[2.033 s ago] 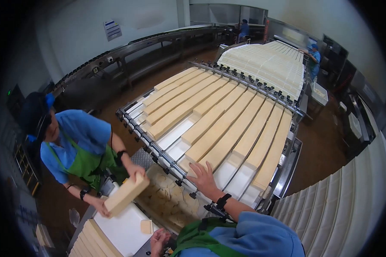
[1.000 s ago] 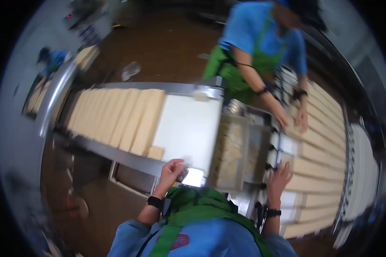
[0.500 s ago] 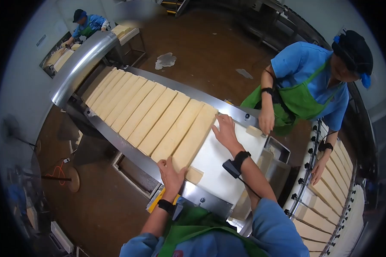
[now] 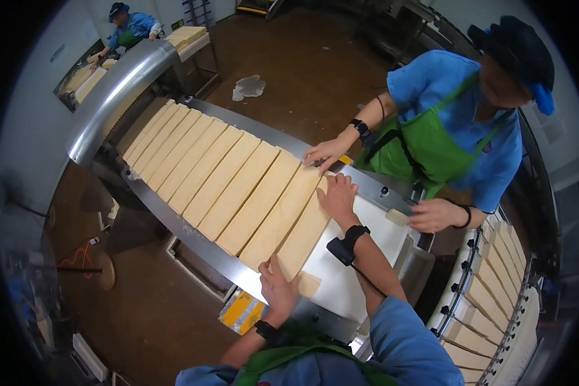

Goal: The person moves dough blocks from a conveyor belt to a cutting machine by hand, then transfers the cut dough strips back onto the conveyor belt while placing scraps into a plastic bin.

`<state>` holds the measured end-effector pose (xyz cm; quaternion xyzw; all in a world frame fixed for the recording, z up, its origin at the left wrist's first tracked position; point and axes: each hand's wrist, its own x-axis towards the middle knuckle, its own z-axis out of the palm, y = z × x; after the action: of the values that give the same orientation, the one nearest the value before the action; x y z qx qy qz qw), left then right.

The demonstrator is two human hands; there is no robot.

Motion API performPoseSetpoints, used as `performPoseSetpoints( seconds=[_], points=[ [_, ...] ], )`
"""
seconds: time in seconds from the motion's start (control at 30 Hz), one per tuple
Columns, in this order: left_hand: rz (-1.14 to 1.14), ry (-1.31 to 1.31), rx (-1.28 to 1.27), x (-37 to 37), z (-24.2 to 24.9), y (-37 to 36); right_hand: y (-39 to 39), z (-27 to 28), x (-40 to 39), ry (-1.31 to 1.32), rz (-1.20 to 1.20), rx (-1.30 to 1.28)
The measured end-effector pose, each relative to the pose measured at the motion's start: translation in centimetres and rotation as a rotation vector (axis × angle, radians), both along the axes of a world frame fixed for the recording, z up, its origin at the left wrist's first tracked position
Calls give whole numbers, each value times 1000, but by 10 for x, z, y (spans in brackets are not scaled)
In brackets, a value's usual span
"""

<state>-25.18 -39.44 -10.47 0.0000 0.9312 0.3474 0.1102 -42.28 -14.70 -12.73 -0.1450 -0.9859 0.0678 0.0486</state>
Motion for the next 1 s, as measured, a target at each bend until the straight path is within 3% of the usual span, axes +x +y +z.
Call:
performPoseSetpoints(
  seconds=[0.13,0.17,0.23,0.27,0.33,0.37,0.43,0.47,0.5,0.53,0.57,0.67,0.8,0.87,0.93,1.0],
  points=[
    [-35,68,-49,-1,-3,4,22,3,28,-37,-23,-49],
    [-56,69,-48,-3,-3,4,28,2,49,159,-10,2],
    [-245,61,-101,-7,0,8,87,-49,88,418,302,119],
    [-274,65,-96,-10,1,11,99,-47,118,418,274,129],
    [-428,65,-33,-17,4,16,109,-39,173,272,-166,72],
    [-487,72,-25,-20,6,19,113,-39,189,275,-225,87],
    [-553,21,-170,-30,10,27,116,-38,220,162,-286,-171],
    [-587,-66,-86,-38,6,27,94,-4,213,70,-432,-165],
    [-616,25,-58,-38,-14,25,84,-24,215,295,-456,-44],
    [-624,24,-132,-36,-13,31,78,-1,208,201,-550,-253],
    [-621,31,-207,-34,-15,36,72,12,211,273,-562,-303],
    [-599,194,-225,-22,-24,39,68,-8,230,290,-600,-240],
    [-670,240,-155,11,-11,56,56,24,313,386,-725,-344],
    [-775,321,40,37,8,73,50,27,364,692,-890,-148],
    [-845,372,118,72,25,101,51,53,431,749,-1019,-186],
    [-985,424,229,114,50,131,56,62,498,853,-1114,73]
  ],
)
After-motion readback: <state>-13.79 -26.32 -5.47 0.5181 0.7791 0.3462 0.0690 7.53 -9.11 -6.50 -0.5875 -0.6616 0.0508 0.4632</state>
